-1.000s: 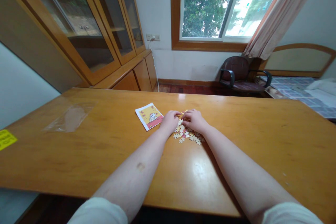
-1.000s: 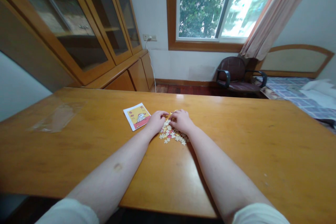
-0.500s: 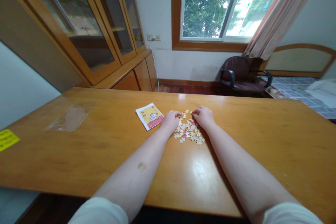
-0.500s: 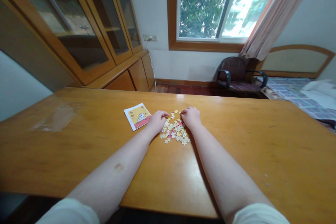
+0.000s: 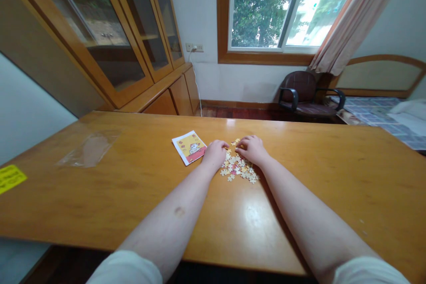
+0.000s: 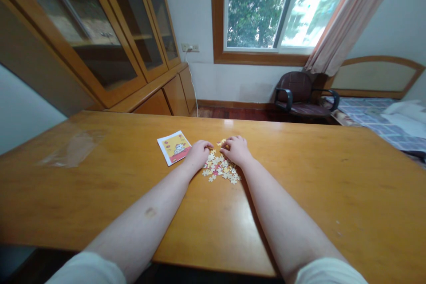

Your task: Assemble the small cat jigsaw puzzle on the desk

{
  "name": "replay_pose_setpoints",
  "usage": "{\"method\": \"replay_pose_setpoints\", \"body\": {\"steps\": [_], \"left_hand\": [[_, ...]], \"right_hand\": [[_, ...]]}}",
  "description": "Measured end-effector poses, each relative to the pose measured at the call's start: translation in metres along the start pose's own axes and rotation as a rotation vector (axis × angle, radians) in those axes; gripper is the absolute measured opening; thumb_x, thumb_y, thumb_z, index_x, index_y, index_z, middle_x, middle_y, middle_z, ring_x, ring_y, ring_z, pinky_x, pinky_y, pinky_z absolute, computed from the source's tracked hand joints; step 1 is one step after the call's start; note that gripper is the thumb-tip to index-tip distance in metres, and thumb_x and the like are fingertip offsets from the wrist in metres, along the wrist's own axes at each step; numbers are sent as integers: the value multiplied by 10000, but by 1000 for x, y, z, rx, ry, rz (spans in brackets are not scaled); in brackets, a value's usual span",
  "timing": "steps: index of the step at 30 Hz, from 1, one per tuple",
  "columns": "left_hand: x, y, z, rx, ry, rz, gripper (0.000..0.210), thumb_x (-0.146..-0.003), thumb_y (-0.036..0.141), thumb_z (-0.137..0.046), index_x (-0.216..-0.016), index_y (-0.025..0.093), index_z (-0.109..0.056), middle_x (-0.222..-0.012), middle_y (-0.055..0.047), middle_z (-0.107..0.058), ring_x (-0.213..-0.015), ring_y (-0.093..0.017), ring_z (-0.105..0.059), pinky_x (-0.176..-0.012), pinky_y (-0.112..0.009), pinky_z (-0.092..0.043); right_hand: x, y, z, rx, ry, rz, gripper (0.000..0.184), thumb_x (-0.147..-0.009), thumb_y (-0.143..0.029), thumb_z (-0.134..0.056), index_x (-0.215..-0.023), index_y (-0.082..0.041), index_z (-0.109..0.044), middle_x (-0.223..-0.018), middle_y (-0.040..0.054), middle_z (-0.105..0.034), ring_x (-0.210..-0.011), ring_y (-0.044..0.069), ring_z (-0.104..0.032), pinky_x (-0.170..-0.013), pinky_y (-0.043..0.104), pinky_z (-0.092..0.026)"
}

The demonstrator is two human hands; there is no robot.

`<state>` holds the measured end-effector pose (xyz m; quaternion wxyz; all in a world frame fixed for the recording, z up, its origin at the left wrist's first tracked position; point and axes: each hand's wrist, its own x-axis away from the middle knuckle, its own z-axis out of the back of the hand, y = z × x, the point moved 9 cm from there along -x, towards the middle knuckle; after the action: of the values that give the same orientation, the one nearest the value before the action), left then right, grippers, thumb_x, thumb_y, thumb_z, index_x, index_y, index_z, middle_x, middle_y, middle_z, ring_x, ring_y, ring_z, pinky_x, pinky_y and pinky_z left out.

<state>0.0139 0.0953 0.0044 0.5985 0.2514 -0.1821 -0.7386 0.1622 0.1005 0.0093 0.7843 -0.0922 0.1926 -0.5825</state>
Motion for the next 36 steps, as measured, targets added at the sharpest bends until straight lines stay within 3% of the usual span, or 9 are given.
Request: {"method": "replay_pose_setpoints", "body": {"steps": [4, 12, 20, 25, 28, 32, 36], "left_hand": [[1, 1, 2, 12, -5, 15, 338, -771, 79, -431, -900, 192, -722, -1015, -56, -704, -1005, -196, -607, -952, -320, -454], [1, 2, 2, 15, 8, -3, 331, -768, 85, -435, -900, 196, -717, -1010, -53, -701, -998, -192, -611, -941, -310, -461], [1, 0, 0, 14, 7, -4, 330, -771, 91, -436, -902, 195, -720, -1008, -53, -702, -993, -193, -610, -934, -312, -462], [0, 0, -1, 17, 10, -8, 316, -780, 100, -446, -907, 190, -721, -1014, -56, -702, -991, -189, -608, -928, -309, -466], [1, 1, 1, 10, 9, -5, 314, -781, 100, -450, -910, 195, -721, -1011, -51, -703, -994, -191, -608, -930, -310, -465], [2, 7, 0, -16, -27, -32, 339, -782, 104, -454, -956, 207, -726, -1053, -51, -699, -1033, -208, -592, -972, -338, -442], [5, 16, -4, -55, -72, -94, 368, -808, 141, -462, -1047, 246, -723, -1144, -41, -669, -1110, -220, -546, -1030, -370, -400]], "right_hand": [[-1, 12, 3, 9, 15, -116, 181, -753, -402, -700, -776, -224, -721, -948, 56, -693, -979, 231, -518, -858, 359, -342], [-1, 17, 12, 74, 59, -176, 205, -849, -347, -578, -812, -211, -728, -870, 79, -719, -934, 240, -571, -851, 363, -363], [-2, 35, 7, -134, 115, -240, 153, -851, -261, -588, -949, -230, -701, -918, 34, -740, -862, 174, -658, -795, 287, -446], [-2, 32, 3, -125, 93, -213, 132, -797, -295, -650, -894, -232, -714, -875, 28, -739, -817, 171, -656, -765, 275, -457], [0, 30, 9, -148, 114, -209, 191, -850, -334, -562, -833, -217, -712, -819, 31, -728, -757, 163, -640, -702, 255, -441], [2, 26, 5, -253, 34, -197, 354, -907, -391, -433, -766, -191, -688, -656, 19, -678, -630, 149, -597, -605, 236, -407], [1, 17, 6, -266, 35, -110, 374, -914, -392, -414, -740, -188, -675, -675, 23, -672, -672, 155, -593, -624, 237, -399]]}}
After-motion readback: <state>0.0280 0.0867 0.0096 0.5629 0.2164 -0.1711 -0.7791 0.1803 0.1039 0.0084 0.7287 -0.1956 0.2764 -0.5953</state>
